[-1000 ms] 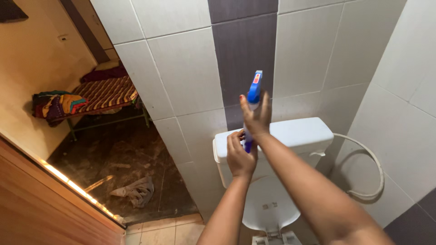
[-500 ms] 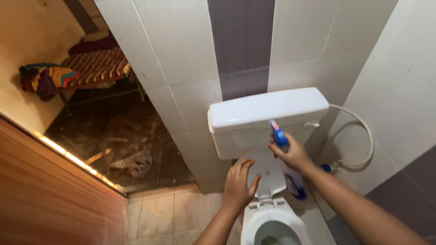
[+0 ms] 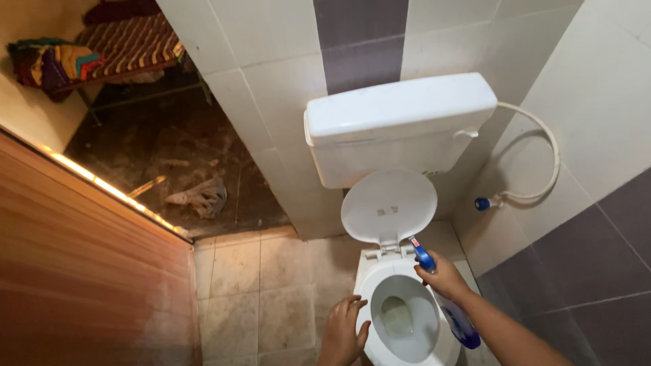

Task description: The person sprays a cleaning solution from a blue spray bottle into the toilet bowl and onto the seat and tank. They then use a red toilet brush to scrub the inside of the bowl and the underside of the seat.

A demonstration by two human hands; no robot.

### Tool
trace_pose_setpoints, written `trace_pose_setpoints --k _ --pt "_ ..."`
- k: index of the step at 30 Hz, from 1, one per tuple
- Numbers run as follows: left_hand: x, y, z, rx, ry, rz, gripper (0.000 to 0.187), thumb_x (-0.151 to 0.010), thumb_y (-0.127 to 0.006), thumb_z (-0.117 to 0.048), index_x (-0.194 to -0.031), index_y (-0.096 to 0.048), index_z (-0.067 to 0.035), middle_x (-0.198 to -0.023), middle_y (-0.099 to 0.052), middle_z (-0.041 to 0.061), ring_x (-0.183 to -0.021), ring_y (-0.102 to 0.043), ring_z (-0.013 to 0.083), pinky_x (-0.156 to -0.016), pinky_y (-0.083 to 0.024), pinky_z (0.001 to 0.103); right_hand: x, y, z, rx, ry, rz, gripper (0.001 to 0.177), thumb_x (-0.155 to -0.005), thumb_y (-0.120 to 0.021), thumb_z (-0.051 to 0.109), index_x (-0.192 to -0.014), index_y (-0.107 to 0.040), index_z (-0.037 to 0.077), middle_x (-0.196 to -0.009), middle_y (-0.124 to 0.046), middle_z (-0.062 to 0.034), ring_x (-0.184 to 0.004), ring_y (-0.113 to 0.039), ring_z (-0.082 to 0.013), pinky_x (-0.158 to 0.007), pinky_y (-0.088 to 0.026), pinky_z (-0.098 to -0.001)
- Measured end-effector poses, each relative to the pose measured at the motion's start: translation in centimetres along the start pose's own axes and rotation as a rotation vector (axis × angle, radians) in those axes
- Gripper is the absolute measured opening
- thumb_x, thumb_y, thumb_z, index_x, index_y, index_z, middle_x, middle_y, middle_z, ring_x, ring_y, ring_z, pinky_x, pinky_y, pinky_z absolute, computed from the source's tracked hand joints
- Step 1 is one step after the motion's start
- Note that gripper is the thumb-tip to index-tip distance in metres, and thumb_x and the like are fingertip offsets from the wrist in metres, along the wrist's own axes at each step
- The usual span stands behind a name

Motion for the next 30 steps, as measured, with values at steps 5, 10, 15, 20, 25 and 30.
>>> trace_pose_setpoints --k 5,10,15,20,25,30 --pt "4.0 -3.3 3.2 -0.001 0.199 0.095 0.049 -0.085 -0.077 -0.016 -0.130 -0.061 -0.009 -0.137 -0.055 0.014 -0.131 -0.049 0.0358 -0.108 -0.040 0.046 1.5 0.1 -0.4 0.061 0.006 -0.039 0.030 -0.086 -0.074 0.027 -0.103 -0.068 0.004 -0.078 -0.073 -0.0047 -0.065 -0.072 -0.0147 -0.067 -0.057 -0.0322" --pt "7.1 -3.9 7.7 -0.154 0.398 0.209 0.049 -0.088 -0.076 -0.017 -0.133 -0.057 -0.009 -0.141 -0.052 0.012 -0.135 -0.045 0.0329 -0.114 -0.034 0.047 2.5 0.2 0.6 0.035 0.056 -0.086 0.034 -0.085 -0.073 0.026 -0.112 -0.067 0.007 -0.077 -0.071 -0.0061 -0.064 -0.070 -0.0166 -0.065 -0.055 -0.0326" --pt "9.6 -3.1 11.7 -0.191 0.565 0.170 0.050 -0.089 -0.074 -0.022 -0.136 -0.059 -0.014 -0.141 -0.051 0.011 -0.136 -0.045 0.0310 -0.115 -0.035 0.046 3.0 0.1 1.2 -0.061 0.049 -0.078 0.033 -0.085 -0.072 0.026 -0.111 -0.067 0.006 -0.078 -0.070 -0.0057 -0.063 -0.070 -0.0168 -0.064 -0.055 -0.0328" --pt "11.7 -2.7 13.6 -0.214 0.621 0.122 0.047 -0.088 -0.073 -0.026 -0.131 -0.060 -0.015 -0.138 -0.053 0.008 -0.135 -0.049 0.0288 -0.112 -0.041 0.042 3.3 -0.4 1.2 0.064 0.016 -0.052 0.030 -0.085 -0.075 0.030 -0.100 -0.068 0.005 -0.071 -0.071 -0.0064 -0.064 -0.071 -0.0158 -0.065 -0.055 -0.0322" --pt "13.0 -3.0 13.9 -0.216 0.725 0.178 0.044 -0.090 -0.071 -0.026 -0.131 -0.059 -0.015 -0.139 -0.052 0.008 -0.137 -0.049 0.0272 -0.115 -0.040 0.042 3.7 -0.3 1.3 0.073 -0.011 -0.055 0.032 -0.088 -0.074 0.032 -0.098 -0.068 0.003 -0.071 -0.071 -0.0080 -0.064 -0.070 -0.0158 -0.066 -0.054 -0.0326" --pt "11.4 -2.3 13.2 -0.122 0.745 0.215 0.042 -0.095 -0.071 -0.027 -0.132 -0.060 -0.013 -0.143 -0.051 0.009 -0.139 -0.046 0.0272 -0.116 -0.039 0.041 3.4 -0.4 1.9 -0.069 0.050 -0.062 0.033 -0.084 -0.073 0.030 -0.106 -0.066 0.007 -0.078 -0.070 -0.0057 -0.062 -0.070 -0.0165 -0.063 -0.054 -0.0336"
Point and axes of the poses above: each hand's wrist, its own x-axis away from the middle knuckle, its own y-axis out of the back of the hand, z = x × y, the point moved 3 cm from there along -x, towards the middle knuckle
